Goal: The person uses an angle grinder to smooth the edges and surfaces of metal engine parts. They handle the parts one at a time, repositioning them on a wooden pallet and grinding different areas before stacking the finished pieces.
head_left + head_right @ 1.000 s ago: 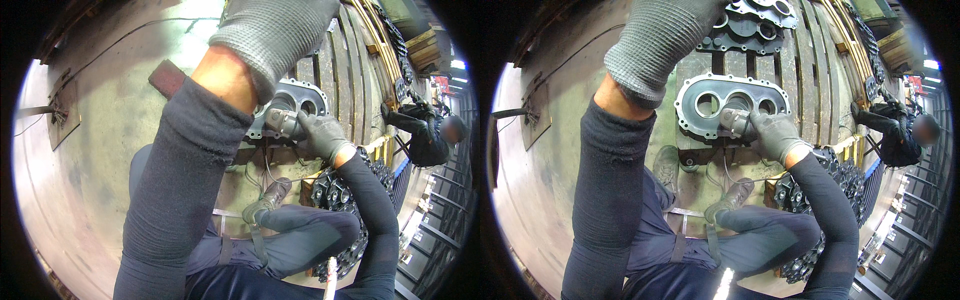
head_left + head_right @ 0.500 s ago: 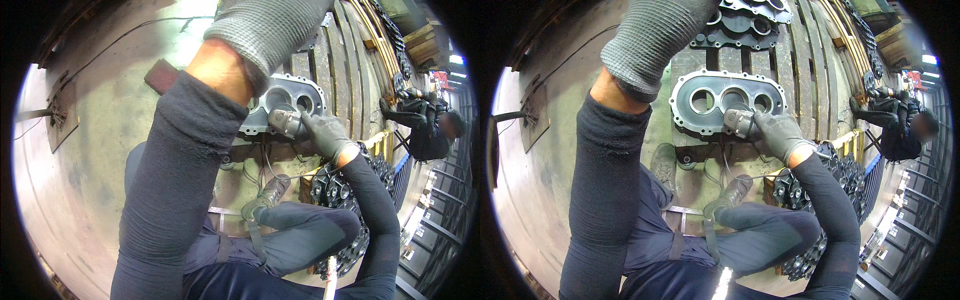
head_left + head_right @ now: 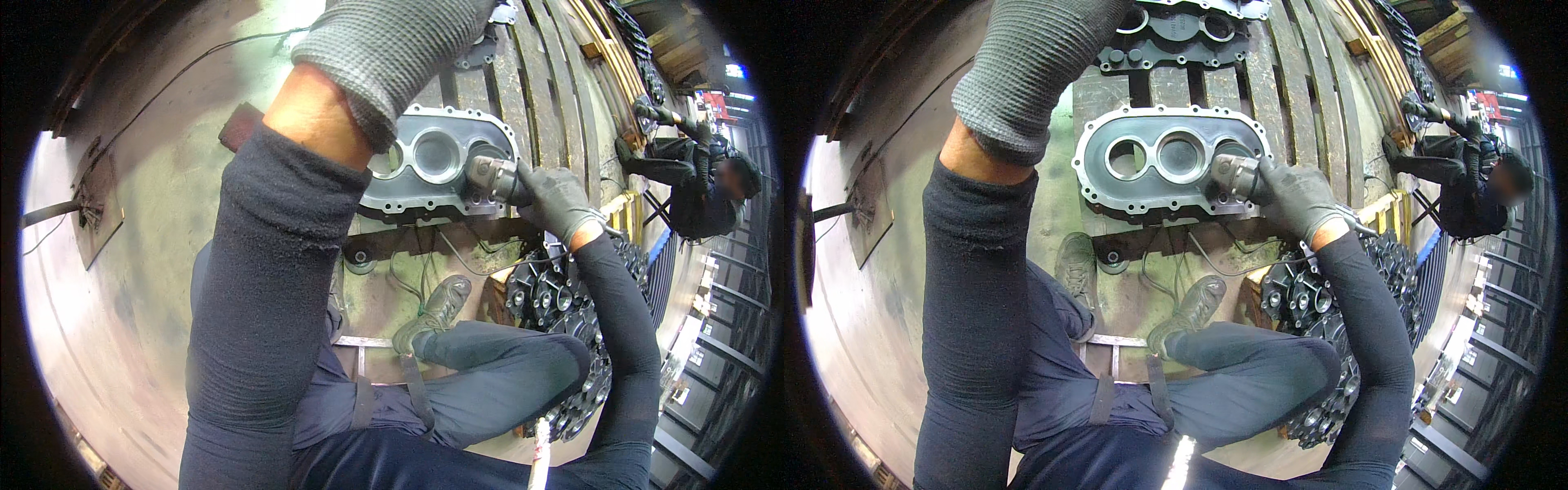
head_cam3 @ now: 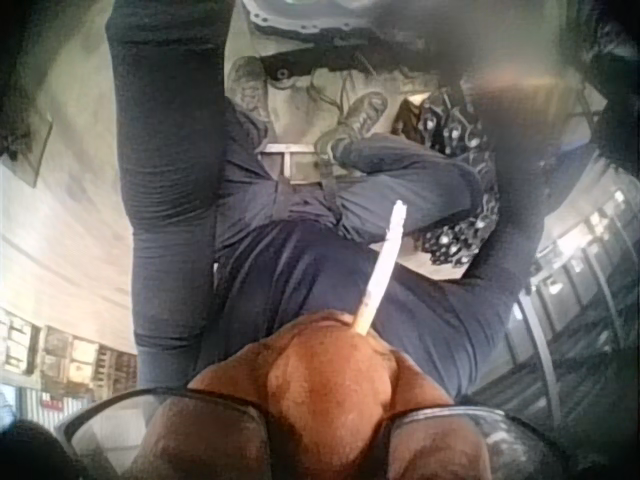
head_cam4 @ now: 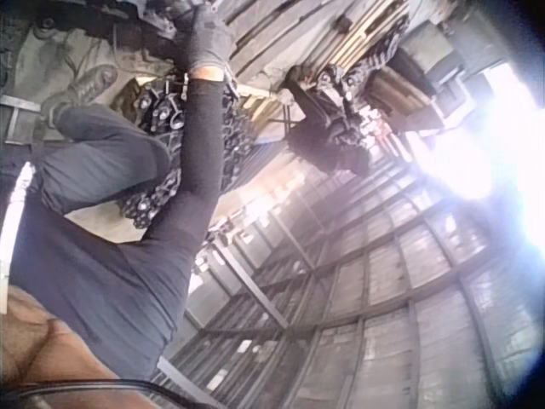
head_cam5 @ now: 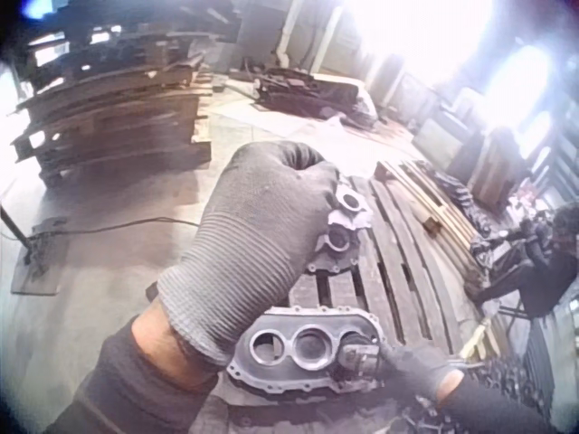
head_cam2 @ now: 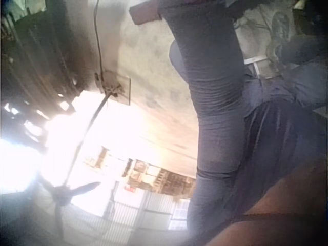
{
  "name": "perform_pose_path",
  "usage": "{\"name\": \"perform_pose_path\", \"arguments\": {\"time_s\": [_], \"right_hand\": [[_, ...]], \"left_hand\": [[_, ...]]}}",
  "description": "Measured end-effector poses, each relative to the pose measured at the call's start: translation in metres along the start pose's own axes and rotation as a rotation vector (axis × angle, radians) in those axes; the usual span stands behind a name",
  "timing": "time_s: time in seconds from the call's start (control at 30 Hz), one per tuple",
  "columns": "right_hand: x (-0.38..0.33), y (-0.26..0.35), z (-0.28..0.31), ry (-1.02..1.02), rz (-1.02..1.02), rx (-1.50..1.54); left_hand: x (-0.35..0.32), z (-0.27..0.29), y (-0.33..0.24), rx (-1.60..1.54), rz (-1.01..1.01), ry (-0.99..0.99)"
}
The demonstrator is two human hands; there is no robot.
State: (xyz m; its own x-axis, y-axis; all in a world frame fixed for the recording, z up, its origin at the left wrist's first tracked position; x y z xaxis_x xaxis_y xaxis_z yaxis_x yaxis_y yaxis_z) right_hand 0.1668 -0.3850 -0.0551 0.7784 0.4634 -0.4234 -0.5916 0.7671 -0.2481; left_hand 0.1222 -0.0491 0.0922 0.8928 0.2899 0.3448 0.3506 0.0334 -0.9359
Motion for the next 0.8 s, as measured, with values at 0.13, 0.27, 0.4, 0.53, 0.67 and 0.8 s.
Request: {"name": "perform_pose_path", "arguments": {"time_s": [0.13,0.27,0.4,0.53,0.67,0.8], "right_hand": [[-0.013,-0.016,-0.005,-0.101,-0.036,0.100],[-0.019,-0.013,-0.008,-0.079,-0.019,0.151],[-0.018,-0.007,-0.010,-0.035,0.056,0.164],[-0.008,-0.006,-0.021,-0.015,0.076,0.112],[-0.003,-0.013,-0.020,-0.020,0.096,0.120],[-0.003,-0.027,-0.025,-0.010,0.043,0.112]], "left_hand": [[0.003,-0.012,-0.003,0.113,0.009,-0.036],[0.001,-0.016,0.000,0.141,-0.006,-0.048],[-0.004,-0.020,0.007,0.049,-0.102,0.017],[-0.004,-0.029,0.012,0.033,-0.151,-0.004],[0.004,-0.042,-0.004,0.102,0.109,-0.033],[-0.006,-0.051,0.010,0.218,-0.080,-0.059]]}}
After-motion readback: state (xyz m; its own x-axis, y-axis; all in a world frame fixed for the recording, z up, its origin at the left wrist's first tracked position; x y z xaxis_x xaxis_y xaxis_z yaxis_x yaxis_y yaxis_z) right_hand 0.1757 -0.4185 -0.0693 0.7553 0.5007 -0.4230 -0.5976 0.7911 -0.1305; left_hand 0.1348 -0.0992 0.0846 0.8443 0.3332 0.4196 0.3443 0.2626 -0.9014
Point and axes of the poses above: each hand's wrist, its own x-axis towards the middle knuckle, its own z-axis out of the back of the hand, y = z × x, the point moved 2 cm from there along x, towards the middle knuckle, and after that the axes turned 8 degrees about -z, right-handed, at the moved point
